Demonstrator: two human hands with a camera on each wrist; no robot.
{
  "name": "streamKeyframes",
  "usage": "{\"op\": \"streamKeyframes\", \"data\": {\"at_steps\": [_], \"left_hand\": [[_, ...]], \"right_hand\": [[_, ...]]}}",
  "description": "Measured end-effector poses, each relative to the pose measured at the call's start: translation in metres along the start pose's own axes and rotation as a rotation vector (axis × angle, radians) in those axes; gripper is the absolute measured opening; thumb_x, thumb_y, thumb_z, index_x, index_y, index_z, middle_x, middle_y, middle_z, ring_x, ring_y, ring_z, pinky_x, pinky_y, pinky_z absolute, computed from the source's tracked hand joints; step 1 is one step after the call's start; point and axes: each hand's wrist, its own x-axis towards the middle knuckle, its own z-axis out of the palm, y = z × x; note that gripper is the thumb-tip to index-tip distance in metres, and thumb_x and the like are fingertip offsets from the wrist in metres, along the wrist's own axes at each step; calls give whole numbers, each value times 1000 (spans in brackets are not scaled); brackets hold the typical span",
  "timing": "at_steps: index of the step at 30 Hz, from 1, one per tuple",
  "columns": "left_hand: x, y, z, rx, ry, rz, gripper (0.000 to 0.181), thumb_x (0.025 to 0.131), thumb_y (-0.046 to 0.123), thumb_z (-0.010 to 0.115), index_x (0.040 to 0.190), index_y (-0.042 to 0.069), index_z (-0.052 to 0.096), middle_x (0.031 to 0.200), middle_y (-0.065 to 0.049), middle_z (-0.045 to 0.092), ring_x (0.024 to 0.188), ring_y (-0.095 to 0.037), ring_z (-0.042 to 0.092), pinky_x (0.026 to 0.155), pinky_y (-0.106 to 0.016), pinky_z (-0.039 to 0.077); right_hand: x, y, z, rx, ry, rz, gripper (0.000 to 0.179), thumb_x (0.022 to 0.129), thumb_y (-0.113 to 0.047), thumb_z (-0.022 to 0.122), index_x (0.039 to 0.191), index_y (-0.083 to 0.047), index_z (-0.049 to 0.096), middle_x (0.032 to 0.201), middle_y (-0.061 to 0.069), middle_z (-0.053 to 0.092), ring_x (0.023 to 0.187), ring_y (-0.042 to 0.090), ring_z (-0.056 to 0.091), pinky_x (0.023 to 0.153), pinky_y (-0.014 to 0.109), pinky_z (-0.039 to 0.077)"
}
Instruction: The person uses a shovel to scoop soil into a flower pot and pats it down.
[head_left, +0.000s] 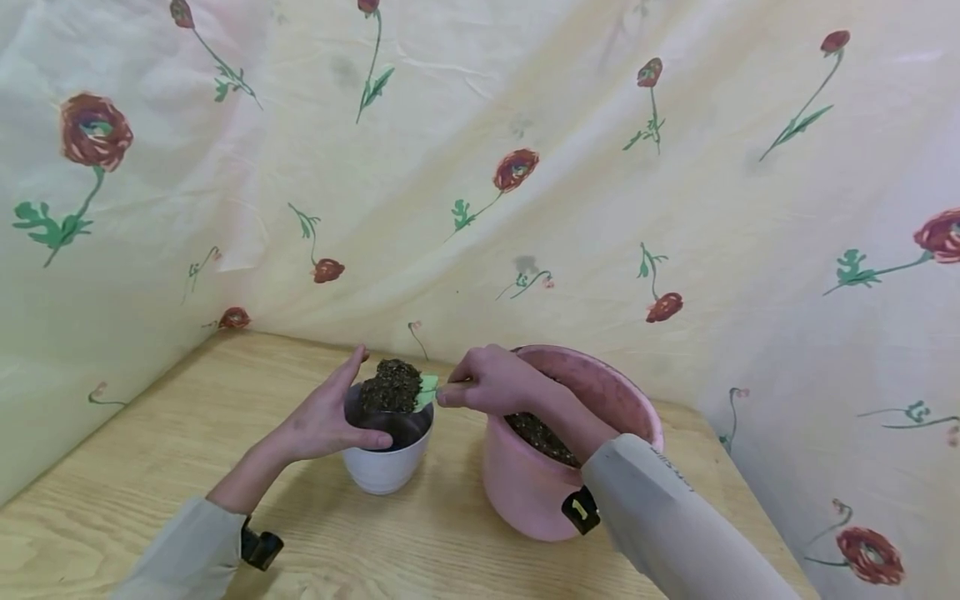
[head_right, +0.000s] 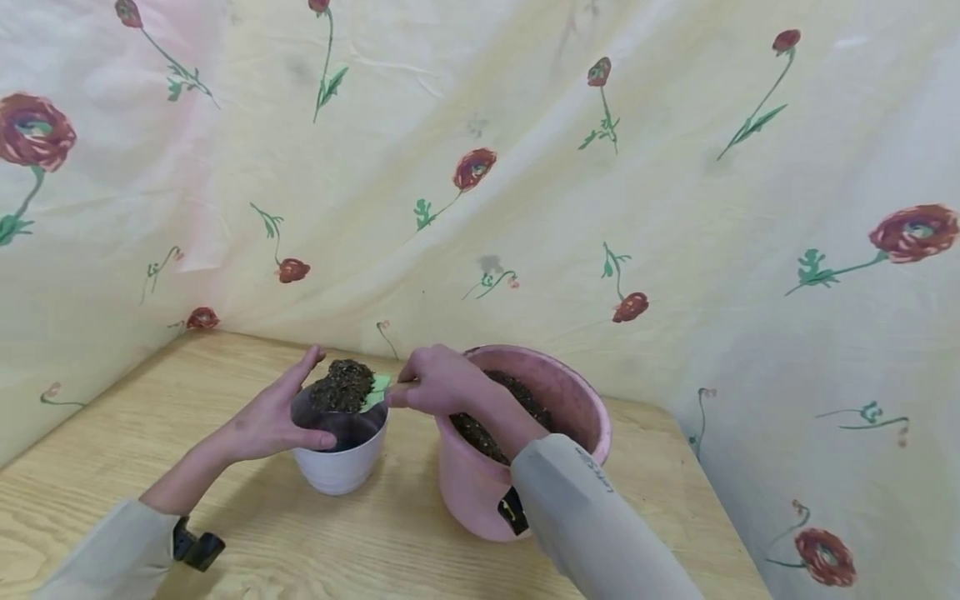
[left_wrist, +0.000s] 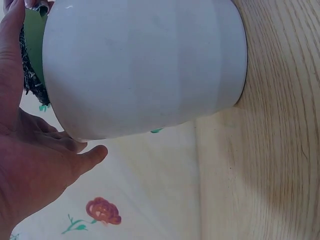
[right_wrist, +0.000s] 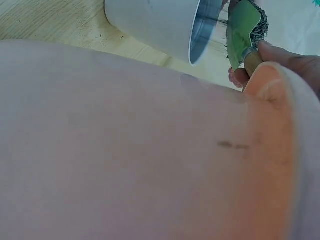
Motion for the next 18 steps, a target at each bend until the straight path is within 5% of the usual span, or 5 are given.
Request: {"op": "streamKeyframes", "data": {"at_steps": [12, 18], "left_hand": [[0, -2, 1, 7, -2, -10, 129, 69, 45, 85, 155, 10, -5, 159, -18, 13, 143, -42, 13, 109, -64, 20], [-1, -2, 1, 4, -7, -13, 130, 69, 48, 84, 155, 12, -5, 160, -16, 12, 144, -41, 12, 109, -65, 20]], "right_hand": [[1, -6, -3, -2, -56, 28, 46, 94, -31, 61, 53, -21, 40, 52, -9, 27, 49, 7, 23, 52, 23, 27], [2, -6, -3, -5, -82, 49, 37, 93, -31, 61, 58, -19, 54, 52, -8, 30, 48, 8, 24, 52, 23, 29]]}}
